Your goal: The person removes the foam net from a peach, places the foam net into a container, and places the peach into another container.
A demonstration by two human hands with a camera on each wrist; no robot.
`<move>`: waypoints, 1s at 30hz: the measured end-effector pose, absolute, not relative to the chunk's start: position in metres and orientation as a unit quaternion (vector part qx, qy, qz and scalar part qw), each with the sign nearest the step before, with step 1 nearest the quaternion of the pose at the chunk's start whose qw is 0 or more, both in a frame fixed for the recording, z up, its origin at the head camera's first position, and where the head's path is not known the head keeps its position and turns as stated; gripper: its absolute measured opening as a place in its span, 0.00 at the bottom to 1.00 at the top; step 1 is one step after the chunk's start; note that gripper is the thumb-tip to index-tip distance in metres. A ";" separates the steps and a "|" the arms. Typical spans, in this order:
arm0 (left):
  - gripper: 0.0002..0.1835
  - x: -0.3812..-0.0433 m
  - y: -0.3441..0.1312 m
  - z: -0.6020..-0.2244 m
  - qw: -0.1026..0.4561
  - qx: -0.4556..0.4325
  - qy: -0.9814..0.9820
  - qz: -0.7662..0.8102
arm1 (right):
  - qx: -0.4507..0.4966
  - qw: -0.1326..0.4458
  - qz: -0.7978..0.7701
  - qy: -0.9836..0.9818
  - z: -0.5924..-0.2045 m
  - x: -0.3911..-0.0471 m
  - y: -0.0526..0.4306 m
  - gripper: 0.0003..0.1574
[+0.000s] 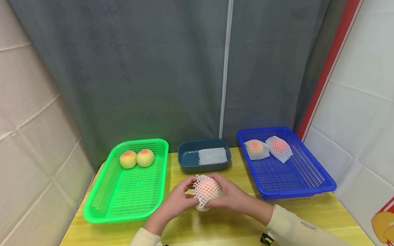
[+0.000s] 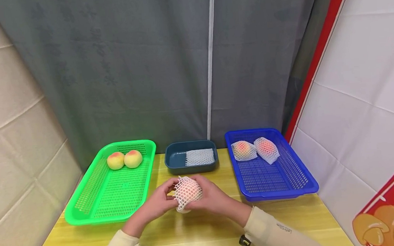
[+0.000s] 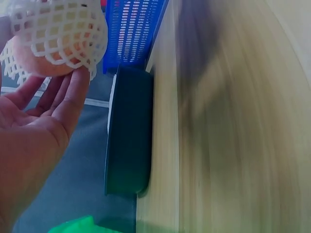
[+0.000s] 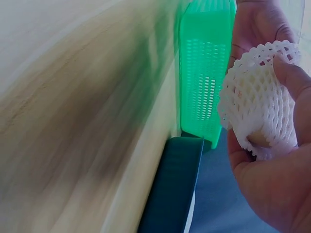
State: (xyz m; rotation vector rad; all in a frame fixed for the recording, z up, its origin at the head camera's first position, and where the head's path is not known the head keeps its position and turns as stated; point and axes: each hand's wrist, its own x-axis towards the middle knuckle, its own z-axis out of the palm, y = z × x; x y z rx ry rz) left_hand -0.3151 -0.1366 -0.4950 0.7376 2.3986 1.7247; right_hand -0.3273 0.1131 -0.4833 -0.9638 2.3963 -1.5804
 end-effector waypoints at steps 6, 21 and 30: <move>0.32 -0.318 -0.130 -0.494 0.042 0.233 0.790 0.566 | -0.326 0.042 -0.510 0.795 -0.480 -0.328 0.107 0.50; 0.33 -0.318 -0.134 -0.488 -0.008 0.238 0.786 0.571 | -0.324 -0.011 -0.460 0.827 -0.467 -0.328 0.107 0.43; 0.31 -0.321 -0.147 -0.491 -0.011 0.247 0.775 0.581 | -0.329 -0.027 -0.422 0.844 -0.459 -0.334 0.120 0.10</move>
